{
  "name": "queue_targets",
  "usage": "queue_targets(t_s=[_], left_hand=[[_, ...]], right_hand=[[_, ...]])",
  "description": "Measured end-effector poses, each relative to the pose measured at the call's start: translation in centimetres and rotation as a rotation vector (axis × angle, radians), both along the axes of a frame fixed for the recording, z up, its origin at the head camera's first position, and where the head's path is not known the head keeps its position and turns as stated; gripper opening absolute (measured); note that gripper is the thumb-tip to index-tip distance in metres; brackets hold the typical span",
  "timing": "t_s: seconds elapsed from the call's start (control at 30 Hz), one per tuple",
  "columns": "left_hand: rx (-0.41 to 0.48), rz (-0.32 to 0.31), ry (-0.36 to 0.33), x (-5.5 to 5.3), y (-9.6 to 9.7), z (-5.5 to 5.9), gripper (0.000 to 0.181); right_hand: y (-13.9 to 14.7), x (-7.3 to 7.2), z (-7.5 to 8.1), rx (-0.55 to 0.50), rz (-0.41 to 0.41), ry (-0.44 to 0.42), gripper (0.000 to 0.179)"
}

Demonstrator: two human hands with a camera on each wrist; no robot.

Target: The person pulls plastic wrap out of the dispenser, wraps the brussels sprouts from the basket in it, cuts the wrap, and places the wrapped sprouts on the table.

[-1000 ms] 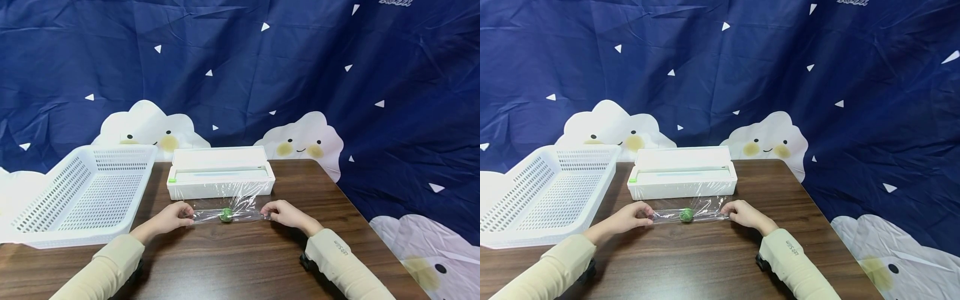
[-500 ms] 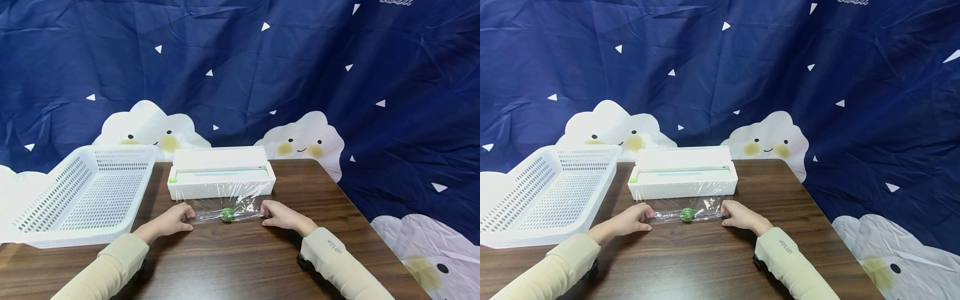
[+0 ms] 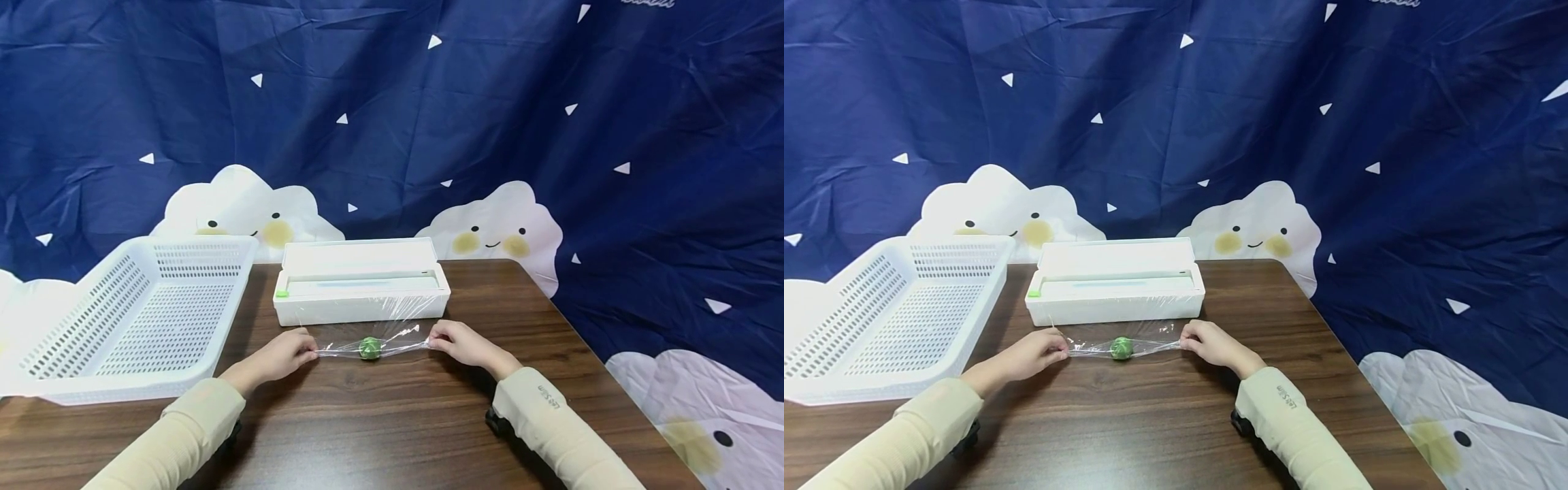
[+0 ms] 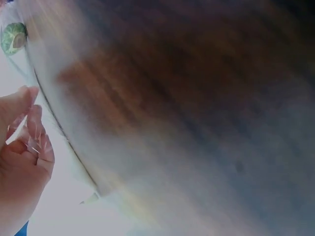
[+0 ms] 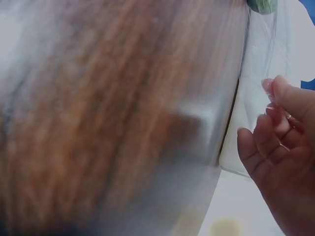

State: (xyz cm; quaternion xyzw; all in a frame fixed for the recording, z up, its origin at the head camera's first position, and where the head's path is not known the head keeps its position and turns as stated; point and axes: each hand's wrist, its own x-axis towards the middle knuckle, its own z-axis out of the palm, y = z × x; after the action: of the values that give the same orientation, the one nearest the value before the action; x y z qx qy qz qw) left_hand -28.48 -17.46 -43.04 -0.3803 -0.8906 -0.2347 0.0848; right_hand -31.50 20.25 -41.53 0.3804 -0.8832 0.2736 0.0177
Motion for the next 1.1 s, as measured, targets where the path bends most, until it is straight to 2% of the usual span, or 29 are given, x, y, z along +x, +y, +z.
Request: queue_targets(t_s=[0.13,0.33,0.47,0.6,0.8,0.9,1.0,1.1], left_hand=[[0.027,0.014,-0.003,0.0,0.1,0.1,0.011],[0.051,0.056,-0.068,-0.1,0.4,0.6,0.018],[0.055,0.103,-0.097,-0.3,0.7,0.9,0.023],[0.044,0.209,-0.184,-0.6,1.3,1.1,0.025],[0.010,0.398,-0.311,-0.8,2.0,1.2,0.029],[0.006,0.457,-0.366,-0.9,2.2,1.3,0.034],[-0.018,0.495,-0.381,-0.9,2.5,1.4,0.037],[-0.056,0.521,-0.381,-0.8,2.8,1.5,0.040]], right_hand=[[0.1,-0.1,0.1,-0.028,-0.038,-0.073,0.011],[0.0,-0.5,0.2,-0.074,-0.074,-0.225,0.018],[-0.2,-0.8,0.3,-0.120,-0.094,-0.291,0.021],[-0.5,-1.0,0.3,-0.113,-0.143,-0.293,0.022],[-1.5,-1.4,0.2,-0.053,-0.284,-0.259,0.025],[-2.0,-1.4,0.3,-0.029,-0.363,-0.258,0.028],[-2.5,-1.3,0.4,-0.008,-0.423,-0.261,0.030],[-2.7,-1.3,0.2,0.009,-0.448,-0.247,0.029]])
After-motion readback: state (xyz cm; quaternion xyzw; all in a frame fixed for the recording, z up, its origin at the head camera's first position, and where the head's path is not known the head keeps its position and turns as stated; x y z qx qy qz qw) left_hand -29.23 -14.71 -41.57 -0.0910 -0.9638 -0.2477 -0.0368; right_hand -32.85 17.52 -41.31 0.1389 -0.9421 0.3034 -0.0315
